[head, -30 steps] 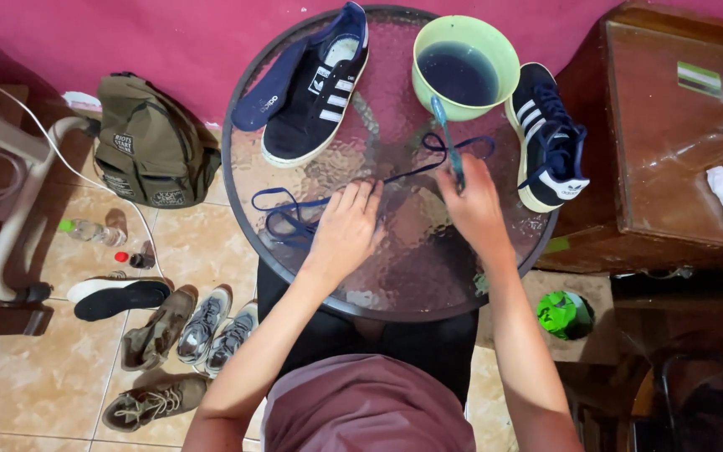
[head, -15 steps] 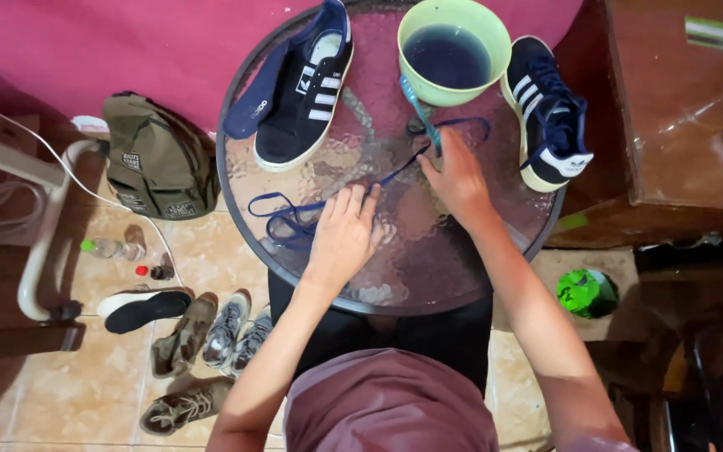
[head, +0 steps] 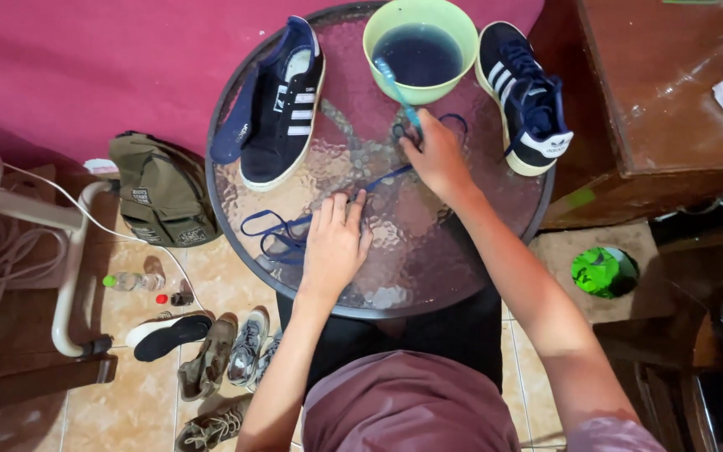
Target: The person scrubs a dark blue shoelace with a toothbrush on a glass table, repeatedly dipping the brush into a bowl of dark liquid to wet it. The person holds the lace with one hand and scrubs with the other, occasionally repositioning the lace.
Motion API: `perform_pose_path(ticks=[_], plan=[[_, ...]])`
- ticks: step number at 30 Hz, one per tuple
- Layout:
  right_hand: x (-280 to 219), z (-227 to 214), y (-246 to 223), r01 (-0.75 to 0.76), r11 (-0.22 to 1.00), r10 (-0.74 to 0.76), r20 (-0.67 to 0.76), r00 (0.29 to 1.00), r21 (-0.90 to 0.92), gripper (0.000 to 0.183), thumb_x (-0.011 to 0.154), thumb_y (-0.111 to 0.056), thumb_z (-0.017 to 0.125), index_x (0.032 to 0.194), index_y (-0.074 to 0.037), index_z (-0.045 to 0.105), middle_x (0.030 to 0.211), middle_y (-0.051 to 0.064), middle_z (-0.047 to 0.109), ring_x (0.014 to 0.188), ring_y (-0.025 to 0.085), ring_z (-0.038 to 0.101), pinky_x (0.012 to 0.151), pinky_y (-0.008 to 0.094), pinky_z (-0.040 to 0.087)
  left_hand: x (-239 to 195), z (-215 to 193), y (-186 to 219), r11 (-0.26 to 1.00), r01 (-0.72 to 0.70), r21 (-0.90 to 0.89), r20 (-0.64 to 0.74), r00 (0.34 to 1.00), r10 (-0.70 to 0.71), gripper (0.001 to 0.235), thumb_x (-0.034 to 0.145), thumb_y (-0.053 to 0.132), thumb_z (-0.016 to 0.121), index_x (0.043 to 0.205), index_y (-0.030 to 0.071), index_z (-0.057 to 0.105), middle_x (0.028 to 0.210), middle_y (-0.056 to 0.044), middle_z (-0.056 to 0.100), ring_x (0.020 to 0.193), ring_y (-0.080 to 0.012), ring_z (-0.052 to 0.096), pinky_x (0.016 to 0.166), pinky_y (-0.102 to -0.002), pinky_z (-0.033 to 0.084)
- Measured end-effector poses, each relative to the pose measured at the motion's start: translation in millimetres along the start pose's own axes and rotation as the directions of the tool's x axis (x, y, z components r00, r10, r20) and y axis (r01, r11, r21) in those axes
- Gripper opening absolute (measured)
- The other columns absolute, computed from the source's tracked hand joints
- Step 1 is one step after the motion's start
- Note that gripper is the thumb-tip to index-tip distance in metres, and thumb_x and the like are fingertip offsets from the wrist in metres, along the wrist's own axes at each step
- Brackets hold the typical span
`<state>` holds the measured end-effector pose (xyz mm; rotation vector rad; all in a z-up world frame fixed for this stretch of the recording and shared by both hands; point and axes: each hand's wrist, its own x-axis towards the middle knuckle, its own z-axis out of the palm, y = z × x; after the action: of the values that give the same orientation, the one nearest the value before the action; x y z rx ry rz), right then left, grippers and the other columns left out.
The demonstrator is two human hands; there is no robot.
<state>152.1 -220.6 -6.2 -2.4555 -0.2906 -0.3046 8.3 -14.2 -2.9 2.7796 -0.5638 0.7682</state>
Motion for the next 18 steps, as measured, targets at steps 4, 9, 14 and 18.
perform_pose_path(ticks=[4,9,14,18], plan=[[-4,-7,15,-0.042,0.963,0.078,-0.126,0.989,0.266,0.028,0.093,-0.023,0.077,0.097,-0.009,0.053,0.094,0.011,0.073,0.087,0.028,0.075,0.069,0.040,0.059,1,2,-1,1.000,0.001,-0.001,0.010,1.000,-0.001,0.048,0.090,0.029,0.059,0.133,0.007,0.063,0.120,-0.016,0.057,0.110,-0.0304,0.054,0.085,-0.039,0.044],[-11,-27,-4,0.060,0.819,0.127,-0.282,0.951,0.570,0.032,0.090,-0.009,0.073,0.084,-0.016,0.042,0.099,0.004,0.073,0.097,0.014,0.067,0.082,0.029,0.049,2,1,-1,1.000,0.010,0.005,0.010,1.000,-0.010,0.047,0.089,0.028,0.057,0.132,0.008,0.063,0.116,-0.014,0.056,0.107,-0.0299,0.053,0.083,-0.039,0.043],[-13,-52,-30,0.130,0.766,0.173,-0.396,0.902,0.630,0.028,0.095,-0.005,0.067,0.088,-0.013,0.041,0.100,0.009,0.068,0.096,0.016,0.062,0.083,0.032,0.050,1,0,2,0.999,0.026,0.036,-0.004,1.000,-0.026,0.044,0.090,0.029,0.056,0.128,0.009,0.065,0.114,-0.013,0.057,0.106,-0.0283,0.054,0.083,-0.038,0.043],[-12,-60,-34,0.069,0.618,0.277,-0.300,0.913,0.783,0.029,0.103,0.000,0.058,0.090,-0.012,0.035,0.100,0.012,0.070,0.088,0.013,0.067,0.070,0.027,0.063,0,-1,3,0.997,0.030,0.068,-0.019,0.999,-0.029,0.044,0.091,0.029,0.055,0.127,0.008,0.066,0.112,-0.013,0.058,0.104,-0.0287,0.054,0.082,-0.038,0.044]])
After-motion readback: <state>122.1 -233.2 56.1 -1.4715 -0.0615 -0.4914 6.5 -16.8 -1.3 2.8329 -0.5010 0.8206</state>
